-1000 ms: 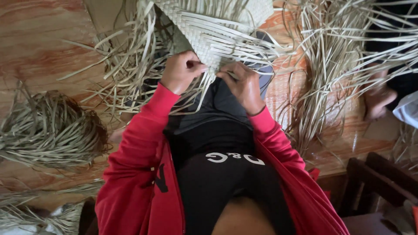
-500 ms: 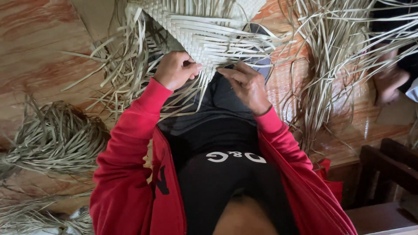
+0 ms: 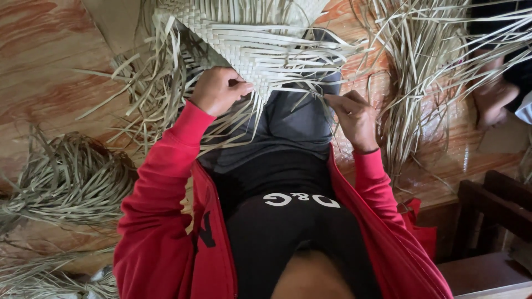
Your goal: Weaving dried straw or palm leaf strips into a mat or basket structure by hand using a small guide tool.
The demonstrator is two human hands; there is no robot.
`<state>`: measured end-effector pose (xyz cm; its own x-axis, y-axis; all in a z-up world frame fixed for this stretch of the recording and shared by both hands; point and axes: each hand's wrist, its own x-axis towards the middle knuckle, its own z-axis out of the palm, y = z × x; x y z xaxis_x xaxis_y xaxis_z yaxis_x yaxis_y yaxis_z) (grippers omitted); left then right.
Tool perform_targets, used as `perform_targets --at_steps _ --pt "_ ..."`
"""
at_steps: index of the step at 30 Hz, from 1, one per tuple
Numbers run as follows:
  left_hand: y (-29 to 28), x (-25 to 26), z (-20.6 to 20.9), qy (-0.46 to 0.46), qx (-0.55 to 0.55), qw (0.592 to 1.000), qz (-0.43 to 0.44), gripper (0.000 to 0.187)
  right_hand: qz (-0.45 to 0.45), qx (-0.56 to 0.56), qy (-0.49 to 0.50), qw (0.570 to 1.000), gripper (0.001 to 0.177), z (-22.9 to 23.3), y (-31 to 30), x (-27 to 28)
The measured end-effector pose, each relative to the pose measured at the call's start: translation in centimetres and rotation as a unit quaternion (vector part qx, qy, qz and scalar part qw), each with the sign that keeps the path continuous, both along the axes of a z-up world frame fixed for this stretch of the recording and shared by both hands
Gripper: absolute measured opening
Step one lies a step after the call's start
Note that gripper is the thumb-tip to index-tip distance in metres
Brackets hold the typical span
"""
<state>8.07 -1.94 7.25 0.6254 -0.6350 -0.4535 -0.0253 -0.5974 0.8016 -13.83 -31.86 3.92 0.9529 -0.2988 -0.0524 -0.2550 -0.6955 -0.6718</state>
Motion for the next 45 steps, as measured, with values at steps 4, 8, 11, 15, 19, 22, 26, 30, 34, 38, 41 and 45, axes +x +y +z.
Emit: perform_targets --at_steps 4,8,11,15,19,22,26,30,34,38,41,45 --pt "0.1 -0.2 -0.4 -0.099 0.054 0.993 -0.046 0.033 -0.005 0.012 -0.017 1.0 0.017 -0.8 -0.9 -1.1" --pt "0.1 -0.4 -0.8 -0.12 0.077 0.989 -0.039 0.035 -0.045 0.01 0.006 0.999 0.021 -2.4 -3.4 -3.2" --pt "0.0 -0.5 -1.1 -0.133 0.072 0.987 -0.051 0.037 -0.072 0.04 -0.006 0.997 0.018 -4.9 -5.8 -5.8" --pt "0.0 -1.1 -3.5 -0.17 0.096 0.979 -0.054 0.034 -0.138 0.203 -0.048 0.968 0.01 -4.5 -6.5 -7.0" --pt "1.8 -0.2 -3.5 -0.224 0.025 0.974 -0.016 0.018 -0.414 0.531 -0.197 0.712 0.018 -2.1 -9.1 -8.8" --pt "1.5 0.1 -1.3 -0.22 -0.027 0.975 0.002 0.023 -0.394 0.559 -0.265 0.68 0.026 -3.6 -10.0 -6.8" --pt "0.7 -0.7 -0.6 -0.219 -0.033 0.975 0.011 0.022 -0.132 0.216 -0.065 0.965 0.031 -3.6 -3.0 -1.0" --pt "1.2 -0.9 1.2 -0.231 -0.044 0.972 0.029 0.021 0.078 0.183 -0.084 0.976 0.025 2.5 6.9 8.4" --pt "2.9 0.5 3.8 -0.383 -0.018 0.924 0.004 0.022 0.098 0.104 -0.093 0.985 0.016 2.0 8.9 10.9" --pt "5.3 1.4 7.3 -0.6 0.033 0.792 0.107 0.031 0.093 0.147 -0.073 0.982 0.013 2.5 9.3 10.9" --pt "5.5 0.1 8.3 -0.387 -0.141 0.882 0.228 0.045 0.093 0.099 -0.078 0.988 0.015 1.9 9.4 10.5" --pt "6.0 -2.5 1.8 -0.071 -0.374 0.886 0.264 0.072 0.064 0.117 -0.087 0.987 0.018 1.9 10.0 10.5"
